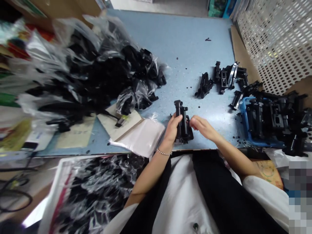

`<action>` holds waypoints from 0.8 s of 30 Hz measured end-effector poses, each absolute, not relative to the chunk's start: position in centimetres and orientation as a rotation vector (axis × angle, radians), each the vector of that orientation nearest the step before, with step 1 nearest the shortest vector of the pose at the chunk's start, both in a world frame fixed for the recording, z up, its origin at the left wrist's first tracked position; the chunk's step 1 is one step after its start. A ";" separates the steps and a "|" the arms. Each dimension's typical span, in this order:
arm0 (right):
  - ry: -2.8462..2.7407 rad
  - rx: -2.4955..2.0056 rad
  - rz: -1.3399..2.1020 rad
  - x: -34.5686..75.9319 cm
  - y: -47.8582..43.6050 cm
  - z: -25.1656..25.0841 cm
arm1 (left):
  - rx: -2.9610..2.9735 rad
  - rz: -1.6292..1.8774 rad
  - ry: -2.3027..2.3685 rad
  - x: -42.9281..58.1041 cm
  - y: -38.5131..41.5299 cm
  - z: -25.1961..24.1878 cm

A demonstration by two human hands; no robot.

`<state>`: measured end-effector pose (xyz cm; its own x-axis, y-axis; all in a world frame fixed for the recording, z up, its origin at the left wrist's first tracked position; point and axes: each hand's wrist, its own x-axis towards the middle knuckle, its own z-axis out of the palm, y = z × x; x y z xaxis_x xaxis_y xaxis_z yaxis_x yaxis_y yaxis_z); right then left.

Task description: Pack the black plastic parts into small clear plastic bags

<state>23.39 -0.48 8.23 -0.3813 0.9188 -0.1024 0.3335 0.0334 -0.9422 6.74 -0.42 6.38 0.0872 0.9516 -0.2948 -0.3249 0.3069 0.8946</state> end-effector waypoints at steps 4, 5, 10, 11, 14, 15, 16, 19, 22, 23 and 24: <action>-2.307 -1.242 0.841 23.0 -3.6 8.3 | 0.738 1.131 1.074 6.1 -0.5 6.6; -2.325 -1.241 0.808 22.7 -4.2 7.9 | 0.754 1.144 1.080 6.3 -0.8 6.7; -1.855 -1.310 1.459 21.4 -4.8 5.7 | 0.894 1.245 1.170 6.5 -2.1 6.9; -1.792 -1.273 1.620 21.5 -4.3 5.5 | 0.937 1.247 1.198 5.9 -2.2 6.8; -1.879 -1.299 1.638 22.4 -1.0 5.9 | 1.135 1.239 1.392 2.9 -2.4 5.9; -1.918 -1.416 1.451 23.0 0.7 6.1 | 1.208 1.240 1.482 1.8 -2.5 5.3; -1.919 -1.555 1.208 23.7 2.6 6.3 | 1.268 1.233 1.567 0.7 -2.6 4.5; -1.716 -1.850 0.660 25.9 8.8 6.7 | 1.302 1.113 1.731 -0.8 -2.8 1.5; -1.556 -1.978 0.532 27.8 14.1 6.7 | 1.321 0.951 1.787 0.4 -2.9 -1.3; -1.523 -2.010 0.528 28.3 15.3 6.7 | 1.362 0.930 1.795 1.1 -2.8 -1.9; -1.500 -2.031 0.534 28.8 16.3 6.8 | 1.416 0.929 1.797 1.7 -2.8 -2.2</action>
<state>28.82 16.25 6.76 0.2969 0.9549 0.0086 0.7349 -0.2228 -0.6405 1.75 -2.81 -2.21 -0.1964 0.9781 -0.0687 0.5092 0.1616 0.8453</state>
